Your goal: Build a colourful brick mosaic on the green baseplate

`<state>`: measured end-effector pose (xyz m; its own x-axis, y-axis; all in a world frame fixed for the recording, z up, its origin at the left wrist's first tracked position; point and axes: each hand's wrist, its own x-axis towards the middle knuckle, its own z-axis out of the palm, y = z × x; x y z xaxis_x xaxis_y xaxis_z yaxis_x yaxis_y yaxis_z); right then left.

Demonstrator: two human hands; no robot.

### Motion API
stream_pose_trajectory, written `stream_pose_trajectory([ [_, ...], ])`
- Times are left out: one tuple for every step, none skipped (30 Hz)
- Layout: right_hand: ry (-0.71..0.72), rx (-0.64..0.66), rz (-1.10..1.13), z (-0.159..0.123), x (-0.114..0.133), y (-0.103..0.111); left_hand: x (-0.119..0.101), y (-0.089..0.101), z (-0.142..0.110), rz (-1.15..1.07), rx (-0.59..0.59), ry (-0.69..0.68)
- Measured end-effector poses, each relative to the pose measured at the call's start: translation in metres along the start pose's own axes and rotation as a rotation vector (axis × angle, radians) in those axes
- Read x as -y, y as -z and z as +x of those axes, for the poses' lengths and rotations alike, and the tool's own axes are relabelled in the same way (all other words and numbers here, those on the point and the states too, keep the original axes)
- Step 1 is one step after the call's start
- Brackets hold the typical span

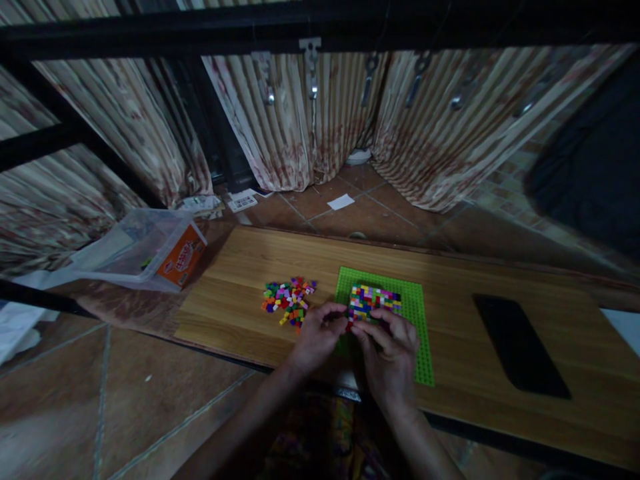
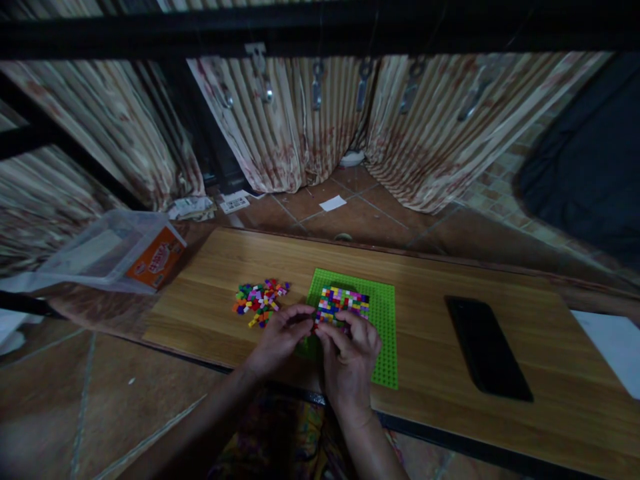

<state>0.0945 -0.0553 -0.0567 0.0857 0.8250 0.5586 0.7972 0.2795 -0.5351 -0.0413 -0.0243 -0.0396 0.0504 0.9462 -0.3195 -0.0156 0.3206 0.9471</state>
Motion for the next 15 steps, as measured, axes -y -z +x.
stream_pose_trajectory([
  [0.001,-0.003,-0.006,-0.0003,-0.0003,-0.0006,0.0001,0.0,0.0,0.002,0.001,0.004],
  [0.003,-0.006,-0.012,-0.0006,-0.0007,-0.0014,-0.0001,0.0,0.0001,0.003,0.002,0.009],
  [0.004,-0.008,-0.018,-0.0009,-0.0009,-0.0023,-0.0003,0.0001,0.0,0.002,0.003,0.013],
  [0.005,-0.01,-0.022,-0.0012,-0.0012,-0.0032,-0.0006,0.0001,0.0,-0.002,0.004,0.015],
  [0.005,-0.015,-0.024,-0.0014,-0.0014,-0.0041,-0.0008,0.0002,0.0,-0.007,0.005,0.015],
  [0.003,-0.019,-0.025,-0.0016,-0.0016,-0.0049,-0.0009,0.0004,0.0,-0.011,0.005,0.012],
  [-0.001,-0.022,-0.025,-0.0018,-0.0018,-0.0055,-0.0009,0.0005,0.0001,-0.012,0.007,0.006],
  [-0.004,-0.024,-0.028,-0.002,-0.0023,-0.0059,-0.0008,0.0007,0.0002,-0.008,0.01,-0.001],
  [-0.005,-0.024,-0.034,-0.0023,-0.0028,-0.0061,-0.0007,0.0009,0.0004,0.0,0.012,-0.009],
  [-0.001,-0.022,-0.044,-0.0026,-0.0035,-0.0061,-0.0007,0.001,0.0006,0.009,0.011,-0.016],
  [0.008,-0.017,-0.058,-0.0029,-0.0044,-0.006,-0.0009,0.001,0.0009,0.018,0.011,-0.021],
  [0.021,-0.012,-0.074,-0.0033,-0.0053,-0.0058,-0.0015,0.0009,0.0012,0.025,0.011,-0.021],
  [0.035,-0.007,-0.092,-0.0035,-0.0063,-0.0056,-0.0026,0.0006,0.0015,0.029,0.011,-0.015],
  [0.049,-0.001,-0.109,-0.0038,-0.0072,-0.0053,-0.0042,0.0001,0.0018,0.031,0.012,-0.007],
  [0.06,0.005,-0.123,-0.0039,-0.0081,-0.0051,-0.0063,-0.0004,0.0021,0.035,0.015,0.005],
])
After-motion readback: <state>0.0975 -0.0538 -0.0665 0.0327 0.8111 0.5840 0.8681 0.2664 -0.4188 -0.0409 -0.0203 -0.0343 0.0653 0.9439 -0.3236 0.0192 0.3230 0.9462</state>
